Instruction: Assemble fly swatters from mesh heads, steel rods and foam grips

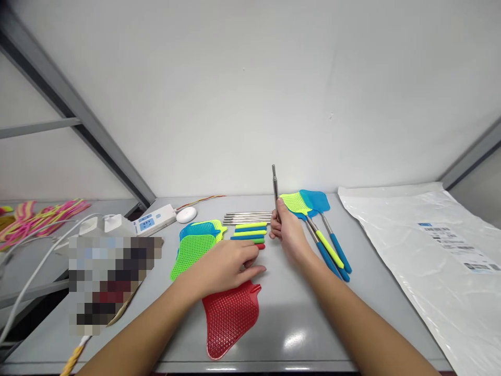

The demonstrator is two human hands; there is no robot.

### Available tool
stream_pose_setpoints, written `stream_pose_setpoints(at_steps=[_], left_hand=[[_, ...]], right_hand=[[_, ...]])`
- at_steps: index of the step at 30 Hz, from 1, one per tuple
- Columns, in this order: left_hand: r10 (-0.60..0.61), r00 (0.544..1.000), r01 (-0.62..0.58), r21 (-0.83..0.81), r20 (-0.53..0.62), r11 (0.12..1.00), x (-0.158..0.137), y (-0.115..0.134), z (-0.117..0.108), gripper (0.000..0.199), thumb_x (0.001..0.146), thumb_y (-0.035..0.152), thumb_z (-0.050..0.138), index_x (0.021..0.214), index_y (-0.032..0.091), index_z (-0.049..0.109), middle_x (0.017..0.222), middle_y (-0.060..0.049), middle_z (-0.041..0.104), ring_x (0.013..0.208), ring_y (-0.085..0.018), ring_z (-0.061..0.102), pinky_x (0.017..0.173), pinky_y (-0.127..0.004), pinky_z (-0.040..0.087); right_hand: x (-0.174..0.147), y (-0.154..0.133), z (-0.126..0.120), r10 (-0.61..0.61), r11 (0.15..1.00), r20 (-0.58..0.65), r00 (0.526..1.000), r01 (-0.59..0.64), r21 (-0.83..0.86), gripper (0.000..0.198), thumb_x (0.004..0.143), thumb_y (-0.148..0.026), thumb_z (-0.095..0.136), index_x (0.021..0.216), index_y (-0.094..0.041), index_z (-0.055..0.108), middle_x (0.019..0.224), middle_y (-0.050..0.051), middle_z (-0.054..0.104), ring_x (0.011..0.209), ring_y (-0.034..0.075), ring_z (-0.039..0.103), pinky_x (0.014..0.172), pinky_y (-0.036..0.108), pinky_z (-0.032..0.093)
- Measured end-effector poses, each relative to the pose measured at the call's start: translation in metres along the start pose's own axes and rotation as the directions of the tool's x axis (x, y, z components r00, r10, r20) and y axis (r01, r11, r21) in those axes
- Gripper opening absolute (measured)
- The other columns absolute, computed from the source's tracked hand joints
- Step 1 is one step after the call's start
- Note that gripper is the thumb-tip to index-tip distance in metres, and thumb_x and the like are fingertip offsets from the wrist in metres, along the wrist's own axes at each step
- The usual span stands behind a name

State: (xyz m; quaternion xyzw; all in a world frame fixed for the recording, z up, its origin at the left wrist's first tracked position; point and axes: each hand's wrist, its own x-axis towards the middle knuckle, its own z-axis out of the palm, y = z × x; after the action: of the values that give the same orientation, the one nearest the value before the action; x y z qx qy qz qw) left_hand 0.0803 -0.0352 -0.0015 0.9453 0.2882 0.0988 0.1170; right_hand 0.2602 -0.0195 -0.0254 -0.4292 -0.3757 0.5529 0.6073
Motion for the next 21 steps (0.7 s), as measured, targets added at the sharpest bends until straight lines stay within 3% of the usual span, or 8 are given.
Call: stream_pose_setpoints(at_steps=[7,13,21], left_hand=[[-0.211,0.977,0.209,0.192,-0.007,0.959,0.0,-0.02,0.001,0.02,0.086,0.04,0.052,0.088,0.02,0.057,0.09,-0.006,0.058,0.074,-0.023,0.058,0.058,-0.032,0.038],[-0.256,0.966,0.242,0.207,0.041,0.948,-0.008,-0.036,-0.005,0.01,0.081,0.03,0.052,0.085,0.021,0.053,0.09,-0.005,0.053,0.068,-0.02,0.054,0.055,-0.03,0.035],[-0.271,0.957,0.254,0.15,0.1,0.955,-0.01,-0.041,-0.006,0.01,0.075,0.017,0.049,0.083,0.02,0.054,0.088,-0.005,0.052,0.07,-0.02,0.053,0.059,-0.03,0.034]], right_hand=[[0.002,0.008,0.0,-0.101,0.995,0.024,0.995,0.101,-0.02,0.05,0.086,-0.065,0.045,0.061,-0.023,0.033,0.052,-0.007,0.03,0.044,0.009,0.029,0.047,0.024,0.035],[0.005,0.017,-0.002,-0.16,0.969,0.007,0.987,0.159,-0.19,0.051,0.083,-0.069,0.043,0.063,-0.022,0.04,0.055,-0.004,0.046,0.055,0.014,0.049,0.058,0.026,0.042],[-0.003,0.013,0.002,-0.181,0.917,-0.014,0.983,0.163,-0.365,0.05,0.089,-0.063,0.038,0.062,-0.021,0.045,0.053,-0.004,0.04,0.051,0.012,0.042,0.05,0.023,0.036]])
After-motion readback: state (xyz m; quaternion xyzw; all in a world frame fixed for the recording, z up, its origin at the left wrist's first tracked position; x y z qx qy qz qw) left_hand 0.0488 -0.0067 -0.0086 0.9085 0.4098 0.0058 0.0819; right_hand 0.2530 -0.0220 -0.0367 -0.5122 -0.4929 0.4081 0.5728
